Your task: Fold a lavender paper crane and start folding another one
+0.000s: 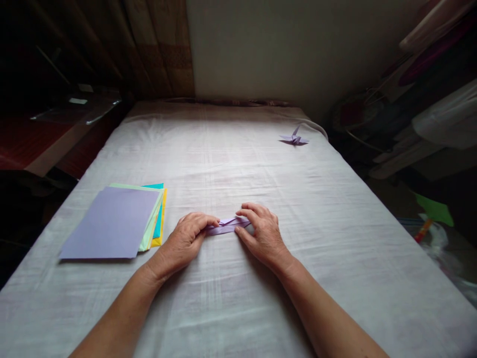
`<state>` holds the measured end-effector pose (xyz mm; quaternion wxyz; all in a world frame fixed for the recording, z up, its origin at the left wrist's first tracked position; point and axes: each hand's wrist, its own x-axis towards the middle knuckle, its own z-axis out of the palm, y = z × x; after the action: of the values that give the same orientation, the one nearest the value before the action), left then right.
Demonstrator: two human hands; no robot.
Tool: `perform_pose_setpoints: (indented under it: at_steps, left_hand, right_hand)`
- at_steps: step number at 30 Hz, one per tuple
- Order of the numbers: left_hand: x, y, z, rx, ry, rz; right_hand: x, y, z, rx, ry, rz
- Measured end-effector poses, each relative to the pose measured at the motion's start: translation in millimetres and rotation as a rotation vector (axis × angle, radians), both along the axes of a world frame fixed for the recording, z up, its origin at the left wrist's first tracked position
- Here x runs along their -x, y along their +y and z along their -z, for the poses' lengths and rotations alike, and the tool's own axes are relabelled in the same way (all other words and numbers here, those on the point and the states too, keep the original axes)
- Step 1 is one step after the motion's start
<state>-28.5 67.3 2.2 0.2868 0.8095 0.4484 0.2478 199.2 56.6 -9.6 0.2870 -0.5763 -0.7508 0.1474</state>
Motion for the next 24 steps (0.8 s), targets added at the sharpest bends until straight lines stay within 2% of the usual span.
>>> perform_pose_setpoints:
  at_steps: [3,6,11,16,24]
  left_hand:
    - [0,-1,-1.7,-0.001,0.033,-0.006]
    - [-3,-4,-3.2,-0.014,0.071,-0.013]
    - [-10,-8,-0.1,-0.135,0.087,-0.049]
    - [-13,-9,0.0,-0.2,0.132,-0.019]
    - [-13,-9,-3.6,-0.216,0.121,-0.004]
  right_hand:
    - [-1,-1,-0.2,-0.022,0.023,-0.026]
    - [-2,-1,-1.1,-0.055,0.034,-0.11]
    - [-1,-1,-0.3,-0.151,-0.007,-0.218]
    - [2,1,2.5,-0.186,-0.013,-0.219]
    - [3,0,1.5,-0.197,0.002,-0.237]
